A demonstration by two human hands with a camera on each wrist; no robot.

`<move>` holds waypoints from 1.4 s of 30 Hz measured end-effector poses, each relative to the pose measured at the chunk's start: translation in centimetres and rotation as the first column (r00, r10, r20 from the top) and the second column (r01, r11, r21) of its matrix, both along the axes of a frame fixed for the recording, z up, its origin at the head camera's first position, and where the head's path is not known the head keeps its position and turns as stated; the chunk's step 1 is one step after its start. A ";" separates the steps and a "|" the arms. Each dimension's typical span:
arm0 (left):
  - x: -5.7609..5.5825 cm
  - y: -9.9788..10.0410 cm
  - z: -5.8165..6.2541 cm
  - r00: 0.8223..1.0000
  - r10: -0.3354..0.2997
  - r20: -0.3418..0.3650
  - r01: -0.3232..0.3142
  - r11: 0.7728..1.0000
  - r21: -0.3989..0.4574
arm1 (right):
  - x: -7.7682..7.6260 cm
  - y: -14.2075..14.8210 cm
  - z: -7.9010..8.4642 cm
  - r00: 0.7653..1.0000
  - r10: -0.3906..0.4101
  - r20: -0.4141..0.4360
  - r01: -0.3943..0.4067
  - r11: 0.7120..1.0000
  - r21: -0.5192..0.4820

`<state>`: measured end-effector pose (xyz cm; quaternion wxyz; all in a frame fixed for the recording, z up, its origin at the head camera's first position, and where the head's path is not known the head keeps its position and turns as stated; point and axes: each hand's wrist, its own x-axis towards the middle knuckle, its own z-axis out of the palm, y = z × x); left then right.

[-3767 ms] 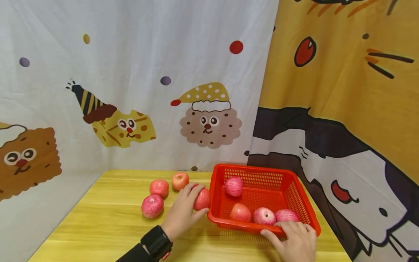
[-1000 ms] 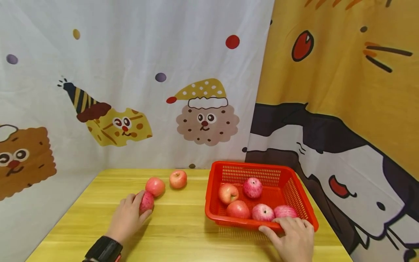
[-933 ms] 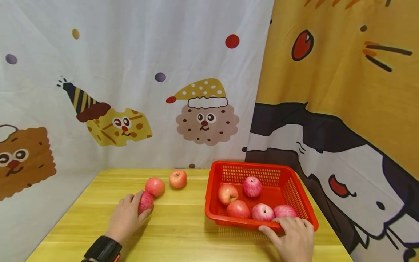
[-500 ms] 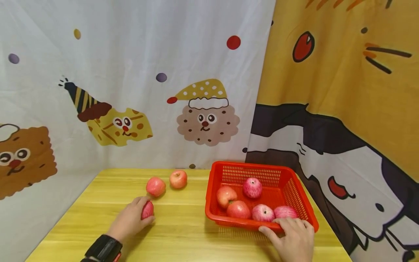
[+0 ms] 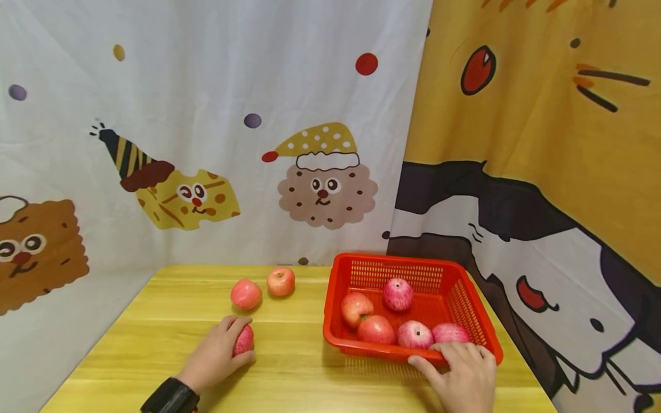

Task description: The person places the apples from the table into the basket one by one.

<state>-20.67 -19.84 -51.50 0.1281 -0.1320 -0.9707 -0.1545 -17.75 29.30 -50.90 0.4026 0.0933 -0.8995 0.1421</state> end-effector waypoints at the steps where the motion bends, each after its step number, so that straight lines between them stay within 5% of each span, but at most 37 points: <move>1: 0.1 0.5 0.2 1.000 -0.016 0.005 0.016 1.000 0.018 | 0.0 0.0 0.0 1.000 0.001 -0.003 -0.001 1.000 0.003; 7: -0.6 5.6 2.9 0.989 -0.127 -0.080 0.136 0.983 0.126 | -0.1 0.2 -0.1 1.000 -0.003 -0.011 0.004 1.000 0.017; 12: -1.7 10.9 5.9 0.941 -0.251 -0.228 0.281 0.953 0.111 | -0.2 0.2 -0.1 1.000 -0.003 -0.005 0.003 1.000 0.018; 16: -2.7 15.0 8.1 0.900 -0.337 -0.276 0.358 0.934 0.025 | -0.2 0.1 -0.1 1.000 0.001 -0.010 -0.001 1.000 0.015; 19: -3.5 17.6 8.8 0.888 -0.369 -0.276 0.389 0.921 0.021 | -0.1 0.0 0.0 1.000 0.003 -0.013 -0.002 1.000 0.013; 25: -4.5 21.4 7.2 0.901 -0.403 -0.160 0.420 0.903 0.090 | 0.1 -0.2 0.2 1.000 -0.006 0.008 0.006 1.000 0.014; 32: -5.2 22.7 5.9 0.936 -0.337 -0.101 0.348 0.931 0.110 | 0.0 0.0 0.3 1.000 -0.001 0.010 0.001 1.000 0.022; 37: -6.0 22.8 5.9 0.956 -0.271 -0.114 0.277 0.960 0.039 | -0.2 0.1 0.2 1.000 0.001 0.009 -0.001 1.000 0.017; 42: -6.5 23.0 5.7 0.960 -0.261 -0.101 0.258 0.965 -0.038 | -0.1 0.0 0.0 1.000 0.000 0.009 0.000 1.000 0.003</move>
